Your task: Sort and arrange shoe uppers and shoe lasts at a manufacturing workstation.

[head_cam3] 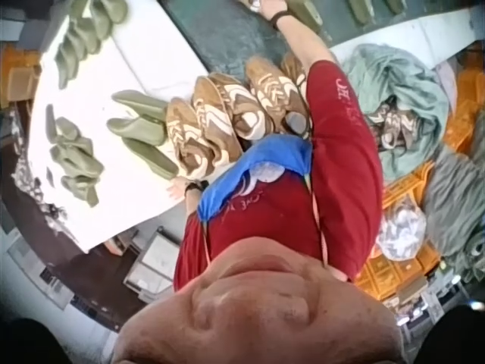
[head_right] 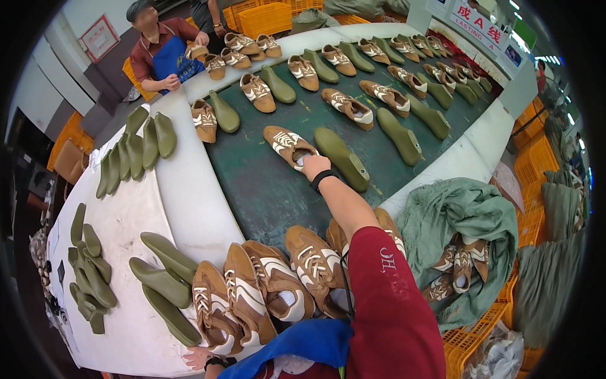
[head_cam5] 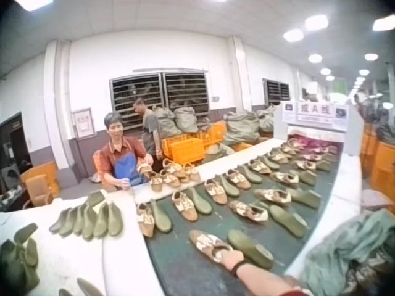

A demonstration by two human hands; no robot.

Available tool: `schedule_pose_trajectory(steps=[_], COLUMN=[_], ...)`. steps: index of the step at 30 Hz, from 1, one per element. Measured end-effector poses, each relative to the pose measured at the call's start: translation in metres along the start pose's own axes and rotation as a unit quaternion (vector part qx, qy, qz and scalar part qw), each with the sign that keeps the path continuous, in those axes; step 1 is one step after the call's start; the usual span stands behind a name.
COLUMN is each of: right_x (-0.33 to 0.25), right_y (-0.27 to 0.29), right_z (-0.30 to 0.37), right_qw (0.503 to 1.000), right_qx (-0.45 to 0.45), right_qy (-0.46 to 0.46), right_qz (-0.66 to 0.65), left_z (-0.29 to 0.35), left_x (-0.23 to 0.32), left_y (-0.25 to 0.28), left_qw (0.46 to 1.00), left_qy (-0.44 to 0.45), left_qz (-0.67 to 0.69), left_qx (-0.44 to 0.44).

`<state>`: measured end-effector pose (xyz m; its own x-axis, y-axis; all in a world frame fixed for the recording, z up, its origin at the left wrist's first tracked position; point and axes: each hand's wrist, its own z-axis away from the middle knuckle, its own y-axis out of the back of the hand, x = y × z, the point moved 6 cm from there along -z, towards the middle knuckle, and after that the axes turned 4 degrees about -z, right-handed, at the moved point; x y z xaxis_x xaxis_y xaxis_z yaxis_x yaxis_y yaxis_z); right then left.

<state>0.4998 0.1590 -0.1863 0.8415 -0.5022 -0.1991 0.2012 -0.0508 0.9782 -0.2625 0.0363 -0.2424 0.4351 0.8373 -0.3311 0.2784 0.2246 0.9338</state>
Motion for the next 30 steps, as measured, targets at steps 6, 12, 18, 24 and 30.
schedule_pose_trajectory(steps=[6,12,18,24,30], right_x=[-0.005,-0.031,-0.037,-0.036,-0.051], right_y=[0.005,0.025,0.016,0.012,0.024], right_z=[0.001,-0.017,-0.025,-0.024,-0.013], right_qw=[0.998,0.993,0.990,0.990,0.994], right_qx=[-0.068,-0.093,-0.102,-0.089,-0.083], right_qy=[-0.013,0.000,-0.063,-0.060,-0.015], right_qz=[-0.004,-0.072,-0.071,-0.093,-0.068], left_z=[0.017,0.012,0.009,-0.005,0.018], left_x=[0.006,0.004,0.001,0.000,0.009], left_y=[0.019,0.013,0.002,-0.023,0.025], left_qw=[0.997,0.998,0.998,0.993,0.998], left_qy=[-0.035,-0.017,0.010,-0.047,-0.023], left_qz=[0.026,0.028,0.039,0.102,0.020], left_qx=[-0.060,-0.048,-0.057,-0.021,-0.063])
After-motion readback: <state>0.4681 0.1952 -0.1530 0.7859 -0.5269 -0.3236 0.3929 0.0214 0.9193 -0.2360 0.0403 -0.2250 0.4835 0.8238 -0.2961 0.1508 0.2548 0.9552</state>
